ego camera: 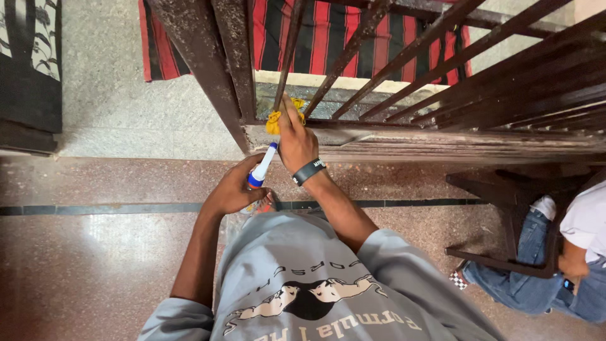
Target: The person cleans the metal bars of a gate using a spray bottle and a yellow cloth, wiping the individual bars and the frame.
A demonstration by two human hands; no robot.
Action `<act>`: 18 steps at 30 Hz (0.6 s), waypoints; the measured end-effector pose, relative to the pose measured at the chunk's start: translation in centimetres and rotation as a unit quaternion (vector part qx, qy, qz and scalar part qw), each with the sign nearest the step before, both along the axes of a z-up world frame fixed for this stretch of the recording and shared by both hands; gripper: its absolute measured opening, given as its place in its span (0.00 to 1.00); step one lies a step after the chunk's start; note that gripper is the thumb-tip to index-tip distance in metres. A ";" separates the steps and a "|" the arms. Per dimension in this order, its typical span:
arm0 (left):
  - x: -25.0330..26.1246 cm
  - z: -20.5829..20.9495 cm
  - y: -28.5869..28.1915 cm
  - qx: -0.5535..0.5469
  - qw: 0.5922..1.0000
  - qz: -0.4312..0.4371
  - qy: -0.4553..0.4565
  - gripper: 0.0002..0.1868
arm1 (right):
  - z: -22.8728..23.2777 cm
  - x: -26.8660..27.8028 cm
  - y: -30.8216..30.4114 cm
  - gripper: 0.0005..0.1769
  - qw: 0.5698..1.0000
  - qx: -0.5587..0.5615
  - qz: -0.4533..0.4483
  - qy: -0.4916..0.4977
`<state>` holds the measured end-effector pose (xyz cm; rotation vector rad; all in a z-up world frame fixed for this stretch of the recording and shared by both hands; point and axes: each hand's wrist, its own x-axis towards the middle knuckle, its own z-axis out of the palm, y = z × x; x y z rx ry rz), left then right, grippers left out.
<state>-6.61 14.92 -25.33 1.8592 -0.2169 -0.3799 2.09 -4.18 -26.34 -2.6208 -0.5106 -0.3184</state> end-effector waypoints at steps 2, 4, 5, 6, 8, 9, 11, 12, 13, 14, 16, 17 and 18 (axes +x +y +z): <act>0.2 0.2 0.1 -0.009 1.000 0.001 -0.006 0.44 | 0.5 -0.1 -0.2 0.41 1.000 0.006 0.002 0.017; -0.3 0.0 0.1 -0.024 0.999 0.017 0.025 0.44 | 0.3 -1.5 -1.0 0.42 0.997 0.042 0.031 -0.047; -0.6 -0.1 0.2 -0.024 0.999 0.018 0.027 0.44 | -0.2 -2.3 -1.5 0.42 0.998 0.042 0.032 -0.046; -0.7 -0.2 0.3 -0.023 1.000 0.019 0.001 0.44 | -1.1 -3.1 -2.3 0.42 0.996 0.064 0.038 -0.044; -1.0 -0.2 0.6 -0.022 0.999 0.025 -0.027 0.44 | -3.8 -3.8 -3.6 0.42 0.994 0.084 0.049 -0.044; -1.2 -0.2 0.9 -0.008 0.999 0.030 -0.011 0.45 | -5.5 -3.9 -3.8 0.38 0.989 0.129 0.011 -0.065; -1.4 -0.4 1.2 0.006 0.999 0.038 0.007 0.45 | -8.6 -3.7 -4.3 0.34 0.981 0.172 -0.024 -0.084; -1.4 -0.5 1.3 0.015 0.999 0.031 0.003 0.45 | -9.5 -3.3 -4.5 0.31 0.967 0.225 -0.094 -0.075; -1.4 -0.6 1.4 0.025 0.999 0.022 -0.002 0.44 | -10.0 -2.9 -4.6 0.29 0.944 0.277 -0.167 -0.065; -1.5 -0.6 1.4 0.024 0.999 0.022 -0.001 0.44 | -10.3 -2.6 -4.7 0.29 0.944 0.276 -0.167 -0.064; -1.3 -0.6 1.3 0.008 1.000 0.015 0.010 0.44 | -10.4 -1.9 -5.1 0.26 0.928 0.255 -0.219 -0.162; -1.1 -0.5 1.2 0.009 1.000 0.012 0.008 0.44 | -10.3 -1.5 -5.0 0.26 0.927 0.256 -0.221 -0.164; -0.9 -0.3 1.1 0.016 1.000 0.012 0.016 0.44 | -10.3 -1.1 -4.8 0.30 0.934 0.244 -0.233 -0.117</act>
